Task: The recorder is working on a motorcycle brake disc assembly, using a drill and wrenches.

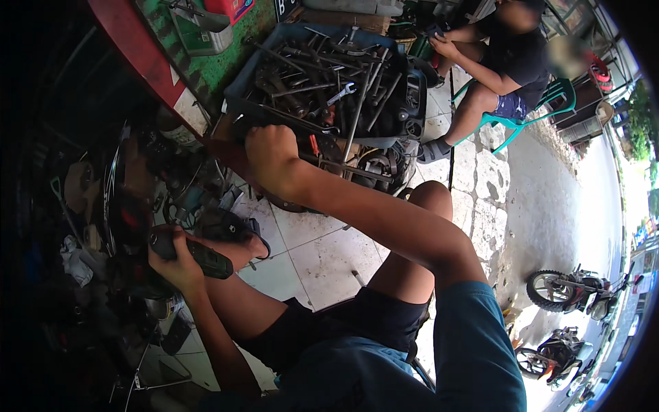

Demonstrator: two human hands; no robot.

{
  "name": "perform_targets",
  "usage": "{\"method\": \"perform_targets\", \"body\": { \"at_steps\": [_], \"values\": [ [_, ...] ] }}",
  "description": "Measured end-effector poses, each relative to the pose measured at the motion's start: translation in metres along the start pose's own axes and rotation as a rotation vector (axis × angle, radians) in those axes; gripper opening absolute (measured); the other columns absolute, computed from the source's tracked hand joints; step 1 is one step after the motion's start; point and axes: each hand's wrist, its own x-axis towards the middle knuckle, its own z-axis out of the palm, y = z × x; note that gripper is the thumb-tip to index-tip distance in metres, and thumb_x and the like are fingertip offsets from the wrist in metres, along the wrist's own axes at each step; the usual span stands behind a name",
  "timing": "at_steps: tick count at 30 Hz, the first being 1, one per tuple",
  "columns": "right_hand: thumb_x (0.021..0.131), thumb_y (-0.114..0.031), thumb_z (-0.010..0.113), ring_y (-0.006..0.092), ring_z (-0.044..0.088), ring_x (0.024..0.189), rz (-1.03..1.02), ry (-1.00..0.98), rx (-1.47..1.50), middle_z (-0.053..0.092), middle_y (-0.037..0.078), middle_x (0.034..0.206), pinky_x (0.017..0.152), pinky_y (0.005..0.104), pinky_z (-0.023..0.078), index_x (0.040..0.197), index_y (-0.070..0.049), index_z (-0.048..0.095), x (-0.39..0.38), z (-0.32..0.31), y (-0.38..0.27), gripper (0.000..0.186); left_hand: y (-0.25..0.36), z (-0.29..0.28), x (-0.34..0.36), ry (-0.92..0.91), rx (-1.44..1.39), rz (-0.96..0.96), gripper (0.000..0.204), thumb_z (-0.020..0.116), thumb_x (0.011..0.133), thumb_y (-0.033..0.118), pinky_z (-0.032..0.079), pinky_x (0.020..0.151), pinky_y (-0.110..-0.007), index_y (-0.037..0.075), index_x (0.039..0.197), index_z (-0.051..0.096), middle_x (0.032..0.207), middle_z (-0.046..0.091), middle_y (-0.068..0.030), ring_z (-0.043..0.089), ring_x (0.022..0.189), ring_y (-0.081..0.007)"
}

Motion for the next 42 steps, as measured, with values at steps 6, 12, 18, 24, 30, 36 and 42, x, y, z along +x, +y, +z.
{"method": "perform_targets", "body": {
  "at_steps": [6,12,18,24,30,36,42],
  "values": [
    [0.084,-0.019,0.069,0.0304,0.067,0.060,-0.286,0.262,0.689,0.064,0.015,0.064,0.056,0.0395,0.053,0.094,-0.010,0.072,-0.106,-0.007,-0.033,0.015,0.000,-0.026,0.002,0.083,-0.109,0.019,0.015,0.061,0.087,0.010,0.046,0.055,-0.027,-0.004,0.090,0.056,0.073,0.059,-0.0077,0.060,0.061,-0.0170],
    [0.093,-0.020,0.064,0.0240,0.069,0.069,-0.007,-0.307,1.315,0.071,0.012,0.082,0.069,0.0347,0.054,0.101,-0.007,0.072,-0.188,0.032,-0.074,0.018,0.024,-0.082,0.026,0.308,-0.547,-0.180,0.027,0.047,0.094,0.030,0.046,0.066,-0.036,0.003,0.095,0.052,0.073,0.053,-0.0084,0.055,0.063,-0.0241],
    [0.097,-0.033,0.061,0.0199,0.067,0.087,-0.055,-0.265,1.634,0.072,0.015,0.096,0.083,0.0330,0.051,0.110,-0.006,0.071,-0.206,0.070,-0.106,0.031,0.082,-0.104,0.019,0.040,-0.699,-0.002,0.020,0.050,0.090,0.026,0.045,0.063,-0.036,0.006,0.094,0.047,0.067,0.053,-0.0085,0.057,0.063,-0.0240],
    [0.100,-0.054,0.047,0.0189,0.062,0.079,0.188,-0.490,1.894,0.069,0.012,0.089,0.075,0.0310,0.048,0.114,0.001,0.068,-0.194,0.030,-0.117,0.061,0.149,-0.069,-0.012,-0.206,-0.576,0.411,0.019,0.048,0.088,0.020,0.049,0.061,-0.036,0.006,0.096,0.039,0.058,0.054,-0.0088,0.057,0.048,-0.0254],
    [0.098,-0.061,0.046,0.0071,0.034,0.048,0.051,-0.643,2.415,0.044,-0.004,0.061,0.046,0.0230,0.025,0.113,0.002,0.066,-0.190,-0.010,-0.115,0.068,0.189,-0.054,-0.004,-0.913,-0.990,0.458,0.024,0.057,0.090,0.018,0.055,0.063,-0.041,0.001,0.097,0.042,0.072,0.066,-0.0181,0.070,0.064,-0.0343],
    [0.096,-0.046,0.061,0.0139,0.064,0.085,0.443,-0.180,2.401,0.066,0.010,0.100,0.073,0.0265,0.051,0.113,0.004,0.058,-0.237,-0.049,-0.091,0.053,0.158,0.026,-0.002,-1.388,-1.484,0.522,0.026,0.061,0.093,0.019,0.056,0.071,-0.046,0.003,0.104,0.044,0.081,0.070,-0.0205,0.073,0.076,-0.0364],
    [0.097,-0.040,0.055,0.0155,0.063,0.079,0.580,0.456,2.320,0.066,0.008,0.090,0.074,0.0276,0.049,0.102,0.001,0.061,-0.243,-0.055,-0.043,0.042,0.160,0.080,-0.043,-1.107,-1.570,0.051,0.043,0.060,0.085,0.028,0.047,0.091,-0.047,0.005,0.118,0.043,0.097,0.070,-0.0200,0.070,0.093,-0.0369]
  ]
}}
